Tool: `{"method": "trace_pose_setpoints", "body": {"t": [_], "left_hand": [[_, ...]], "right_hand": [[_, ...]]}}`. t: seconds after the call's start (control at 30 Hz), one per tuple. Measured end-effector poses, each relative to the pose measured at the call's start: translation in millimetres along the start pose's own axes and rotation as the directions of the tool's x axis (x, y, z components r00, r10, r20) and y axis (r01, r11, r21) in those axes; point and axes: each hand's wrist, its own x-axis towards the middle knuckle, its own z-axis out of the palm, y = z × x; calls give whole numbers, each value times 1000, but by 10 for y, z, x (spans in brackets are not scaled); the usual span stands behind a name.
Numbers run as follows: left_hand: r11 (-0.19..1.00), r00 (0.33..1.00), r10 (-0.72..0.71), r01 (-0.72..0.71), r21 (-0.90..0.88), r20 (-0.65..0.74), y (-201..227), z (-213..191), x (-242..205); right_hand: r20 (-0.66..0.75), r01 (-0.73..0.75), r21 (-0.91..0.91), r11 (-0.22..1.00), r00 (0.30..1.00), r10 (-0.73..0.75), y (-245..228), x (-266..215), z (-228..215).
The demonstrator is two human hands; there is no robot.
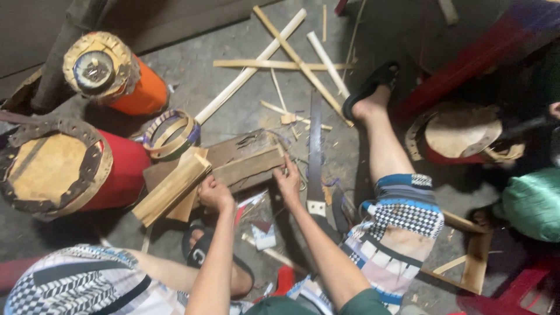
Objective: The person sits on the floor and handles several small wooden planks and a circular wooden frame. They pick up and inspect the planks, then use a hand saw to cut a piece of wood. The person also handles a circular wooden frame with purple tape and places it on the floor.
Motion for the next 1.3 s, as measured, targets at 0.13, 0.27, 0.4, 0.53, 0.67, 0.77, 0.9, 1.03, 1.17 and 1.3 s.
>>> {"method": "trace_pose_setpoints", "body": {"t": [0.13,0.27,0.4,0.53,0.67,0.77,0.9,1.03,1.17,1.3], "left_hand": [[999,999,-18,17,27,39,55,-60,-40],[999,999,-21,22,-24,47,77,-68,-58],[1000,998,-28,28,-4,55,-155,173,134],[1000,995,-1,3,-14,101,-165,148,183],[995,983,-22,39,-94,181,-257,288,327],[993,974,-38,62,-104,224,-131,24,205],[983,956,-101,138,-121,274,-189,99,266],[990,943,-76,111,-91,324,-224,93,317],[990,918,-52,100,-103,393,-336,217,424],[988,913,12,51,-144,408,-112,-118,270]], "right_hand": [[20,-59,26,998,998,58,-724,-401,-320],[76,-82,58,995,994,77,-850,-502,-407],[117,-119,-21,993,986,121,-739,-491,-439],[2,-137,-71,988,991,137,-419,-374,-602],[-21,-161,-179,971,987,160,-434,-469,-758],[59,-76,-187,979,994,88,-511,-543,-774],[216,41,-79,996,976,-23,-511,-484,-776],[304,21,30,999,952,-29,-520,-502,-706],[345,31,1,1000,938,-29,-761,-693,-677],[356,20,19,1000,934,-26,-522,-478,-667]]}}
